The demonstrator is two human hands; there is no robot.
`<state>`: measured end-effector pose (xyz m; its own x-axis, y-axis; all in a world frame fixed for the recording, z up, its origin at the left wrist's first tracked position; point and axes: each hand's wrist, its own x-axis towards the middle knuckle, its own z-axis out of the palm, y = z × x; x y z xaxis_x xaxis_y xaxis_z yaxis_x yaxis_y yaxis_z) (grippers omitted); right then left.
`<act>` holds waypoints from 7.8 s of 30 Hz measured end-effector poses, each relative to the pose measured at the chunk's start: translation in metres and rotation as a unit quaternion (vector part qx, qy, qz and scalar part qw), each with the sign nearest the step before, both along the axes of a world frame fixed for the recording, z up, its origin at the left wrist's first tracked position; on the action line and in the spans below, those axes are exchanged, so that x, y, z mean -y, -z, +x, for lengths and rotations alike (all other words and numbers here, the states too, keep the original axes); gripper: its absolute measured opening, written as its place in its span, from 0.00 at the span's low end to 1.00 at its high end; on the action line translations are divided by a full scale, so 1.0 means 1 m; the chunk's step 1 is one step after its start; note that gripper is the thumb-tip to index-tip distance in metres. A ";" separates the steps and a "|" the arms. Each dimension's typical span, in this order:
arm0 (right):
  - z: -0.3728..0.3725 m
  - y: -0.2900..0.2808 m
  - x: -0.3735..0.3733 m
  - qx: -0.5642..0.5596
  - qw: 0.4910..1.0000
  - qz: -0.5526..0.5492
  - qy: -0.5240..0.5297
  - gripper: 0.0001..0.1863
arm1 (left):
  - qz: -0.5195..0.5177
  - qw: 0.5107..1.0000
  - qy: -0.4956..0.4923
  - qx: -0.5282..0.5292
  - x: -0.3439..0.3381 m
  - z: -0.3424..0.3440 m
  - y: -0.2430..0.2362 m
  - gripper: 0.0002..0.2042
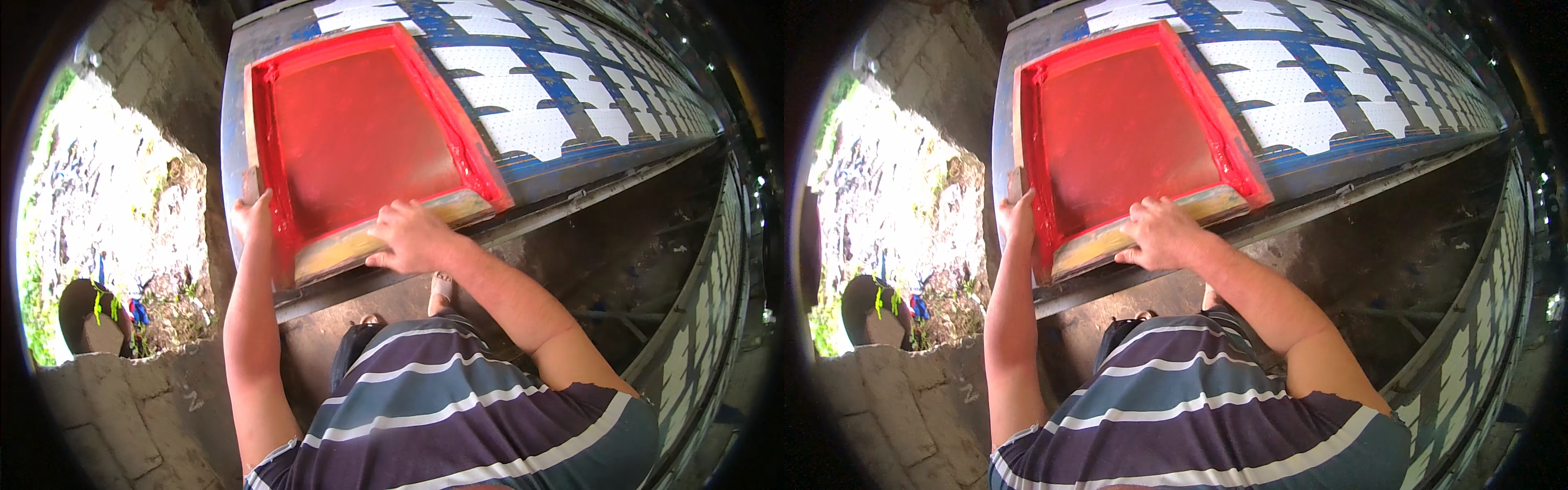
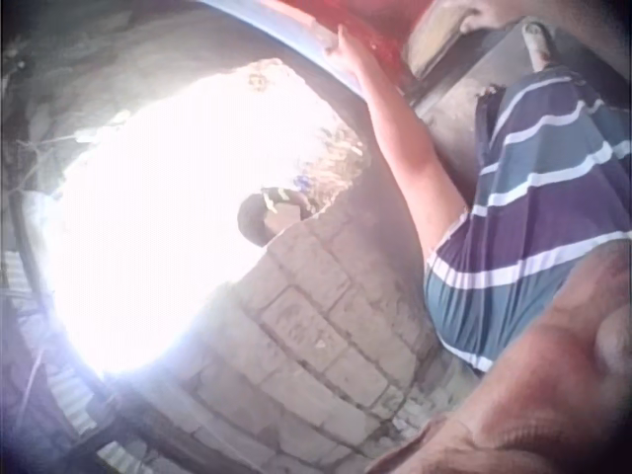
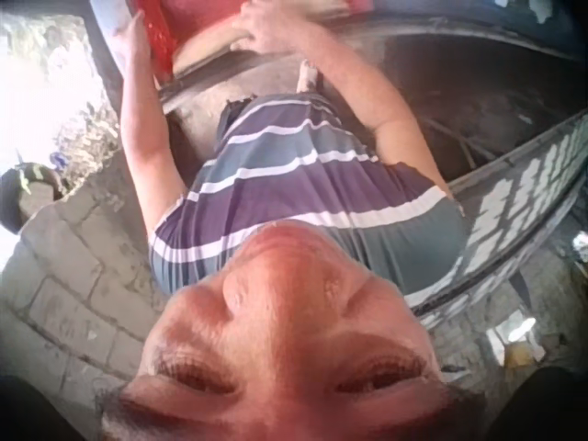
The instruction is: The person uses a squeegee to pull red ink across a screen-printing frame, repeatedly applying ink to white paper shapes arranged on a long table. The person moves along the table to cover multiple shapes in sequence.
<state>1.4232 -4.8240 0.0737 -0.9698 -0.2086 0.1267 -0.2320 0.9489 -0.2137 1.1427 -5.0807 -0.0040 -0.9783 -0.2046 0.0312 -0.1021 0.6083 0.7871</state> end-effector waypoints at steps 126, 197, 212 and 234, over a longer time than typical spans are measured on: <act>0.002 0.035 -0.521 -0.175 0.983 0.027 0.049 0.23 | 0.230 0.963 0.062 -0.124 -0.464 0.196 0.004 0.31; 0.199 0.010 -0.523 -0.020 0.979 -0.178 -0.095 0.23 | -0.004 0.998 0.031 -0.056 -0.466 0.193 -0.007 0.32; 0.205 0.053 -0.691 -0.092 0.931 -0.206 0.287 0.37 | 0.083 0.996 0.011 -0.015 -0.479 0.199 -0.020 0.16; 0.189 0.009 -0.699 -0.164 0.913 -0.261 0.268 0.17 | 0.266 0.961 0.030 0.064 -0.463 0.184 -0.016 0.08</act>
